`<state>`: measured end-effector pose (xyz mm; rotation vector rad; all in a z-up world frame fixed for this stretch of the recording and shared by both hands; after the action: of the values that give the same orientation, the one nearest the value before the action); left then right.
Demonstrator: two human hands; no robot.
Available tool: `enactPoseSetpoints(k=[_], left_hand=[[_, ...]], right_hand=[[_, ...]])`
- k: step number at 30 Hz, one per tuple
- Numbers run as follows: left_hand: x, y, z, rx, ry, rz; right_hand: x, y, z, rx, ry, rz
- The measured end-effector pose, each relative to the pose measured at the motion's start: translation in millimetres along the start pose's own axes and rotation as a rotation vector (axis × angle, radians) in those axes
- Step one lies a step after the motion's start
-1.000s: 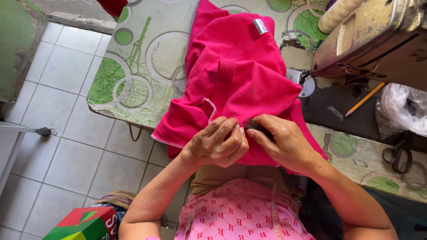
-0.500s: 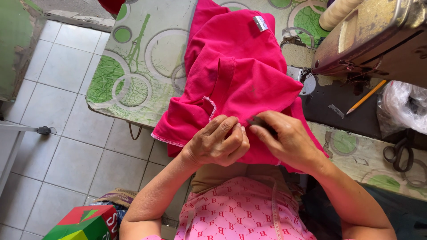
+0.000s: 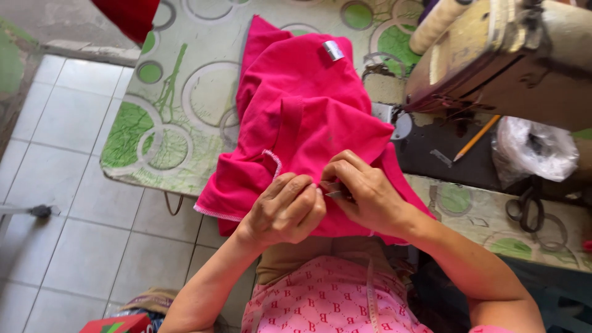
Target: Manually removing excess white thread from a pink garment using thread snips at a sewing workstation
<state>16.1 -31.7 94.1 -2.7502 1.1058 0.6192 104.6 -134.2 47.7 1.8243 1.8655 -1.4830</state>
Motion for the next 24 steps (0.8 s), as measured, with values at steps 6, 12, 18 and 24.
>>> enactPoseSetpoints(k=[6, 12, 18, 24], left_hand=[[3, -18, 4, -0.143, -0.032, 0.149], [7, -14, -1, -0.157, -0.114, 0.199], [-7, -43, 25, -0.289, -0.286, 0.105], [6, -53, 8, -0.458, -0.315, 0.127]], right_hand=[[-8, 41, 18, 0.223, 0.207, -0.397], [5, 22, 8, 0.145, 0.012, -0.161], [-18, 2, 23, -0.140, -0.185, 0.381], [-56, 3, 15, 0.091, 0.053, 0.151]])
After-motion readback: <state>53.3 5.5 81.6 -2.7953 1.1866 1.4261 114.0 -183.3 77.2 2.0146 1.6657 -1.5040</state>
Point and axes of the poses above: each hand's wrist, its own z-axis away from the middle knuckle, its own x-axis out of the palm, y = z × x, the point moved 9 cm from there along -z, towards the middle knuckle, and after that the axes turned 10 degrees about -x, right-handed, at the moved point
